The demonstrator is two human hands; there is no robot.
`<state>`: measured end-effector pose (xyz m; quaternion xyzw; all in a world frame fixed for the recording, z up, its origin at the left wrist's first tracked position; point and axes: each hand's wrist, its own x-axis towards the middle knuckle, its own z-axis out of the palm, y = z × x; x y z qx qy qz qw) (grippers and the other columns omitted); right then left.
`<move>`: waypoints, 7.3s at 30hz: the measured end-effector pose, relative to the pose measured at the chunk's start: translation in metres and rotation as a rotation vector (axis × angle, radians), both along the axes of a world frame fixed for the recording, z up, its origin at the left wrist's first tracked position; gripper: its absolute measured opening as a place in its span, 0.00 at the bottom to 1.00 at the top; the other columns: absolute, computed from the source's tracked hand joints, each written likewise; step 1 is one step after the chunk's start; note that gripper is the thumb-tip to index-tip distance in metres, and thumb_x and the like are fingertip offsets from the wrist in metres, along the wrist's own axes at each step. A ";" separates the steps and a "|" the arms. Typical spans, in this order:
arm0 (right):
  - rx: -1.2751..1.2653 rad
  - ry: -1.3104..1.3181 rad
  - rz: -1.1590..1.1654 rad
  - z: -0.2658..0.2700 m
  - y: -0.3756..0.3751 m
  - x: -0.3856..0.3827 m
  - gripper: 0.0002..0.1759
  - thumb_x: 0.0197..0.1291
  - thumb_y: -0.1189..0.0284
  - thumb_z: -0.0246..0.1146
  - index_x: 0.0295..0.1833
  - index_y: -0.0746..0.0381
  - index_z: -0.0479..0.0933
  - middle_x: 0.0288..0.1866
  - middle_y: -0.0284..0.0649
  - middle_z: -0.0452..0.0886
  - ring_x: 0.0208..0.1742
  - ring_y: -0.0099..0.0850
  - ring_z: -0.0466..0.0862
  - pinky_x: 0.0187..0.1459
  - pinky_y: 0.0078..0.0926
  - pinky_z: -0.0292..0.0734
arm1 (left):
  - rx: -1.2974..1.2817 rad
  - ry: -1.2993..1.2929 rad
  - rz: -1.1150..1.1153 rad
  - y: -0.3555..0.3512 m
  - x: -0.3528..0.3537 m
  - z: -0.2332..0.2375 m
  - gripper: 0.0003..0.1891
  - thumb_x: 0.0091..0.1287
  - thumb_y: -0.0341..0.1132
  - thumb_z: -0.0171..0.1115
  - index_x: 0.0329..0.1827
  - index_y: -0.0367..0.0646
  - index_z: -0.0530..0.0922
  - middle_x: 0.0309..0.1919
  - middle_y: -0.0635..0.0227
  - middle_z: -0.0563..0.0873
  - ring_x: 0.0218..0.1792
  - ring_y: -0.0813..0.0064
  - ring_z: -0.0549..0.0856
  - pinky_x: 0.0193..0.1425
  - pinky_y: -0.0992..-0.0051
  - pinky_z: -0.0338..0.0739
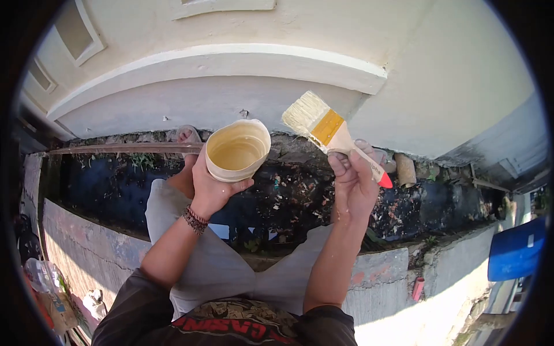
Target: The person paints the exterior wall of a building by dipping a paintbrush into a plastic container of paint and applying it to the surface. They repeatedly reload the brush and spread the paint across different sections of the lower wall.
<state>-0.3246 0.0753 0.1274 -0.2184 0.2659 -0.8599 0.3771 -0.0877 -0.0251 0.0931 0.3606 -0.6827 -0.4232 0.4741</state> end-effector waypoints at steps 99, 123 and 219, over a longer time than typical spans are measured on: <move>0.234 1.314 0.043 0.125 -0.008 0.113 0.15 0.53 0.76 0.74 0.45 0.66 0.80 0.36 0.42 0.88 0.37 0.26 0.88 0.40 0.21 0.82 | -0.615 0.195 0.207 -0.015 0.002 0.010 0.39 0.42 0.37 0.80 0.61 0.40 0.74 0.57 0.53 0.80 0.58 0.53 0.80 0.64 0.61 0.71; 0.351 1.750 -0.163 0.142 -0.019 0.108 0.13 0.57 0.68 0.72 0.36 0.65 0.76 0.24 0.41 0.81 0.22 0.30 0.83 0.25 0.25 0.77 | -0.641 0.073 0.295 -0.016 -0.001 0.009 0.39 0.39 0.32 0.79 0.59 0.42 0.74 0.56 0.57 0.81 0.59 0.55 0.79 0.65 0.59 0.68; -0.111 -0.264 -0.517 -0.140 -0.184 0.034 0.19 0.69 0.74 0.59 0.62 0.66 0.66 0.56 0.47 0.76 0.54 0.33 0.81 0.50 0.38 0.86 | 0.149 -0.361 -0.226 -0.029 0.063 -0.049 0.58 0.41 0.49 0.84 0.72 0.39 0.55 0.66 0.53 0.68 0.66 0.61 0.71 0.71 0.61 0.65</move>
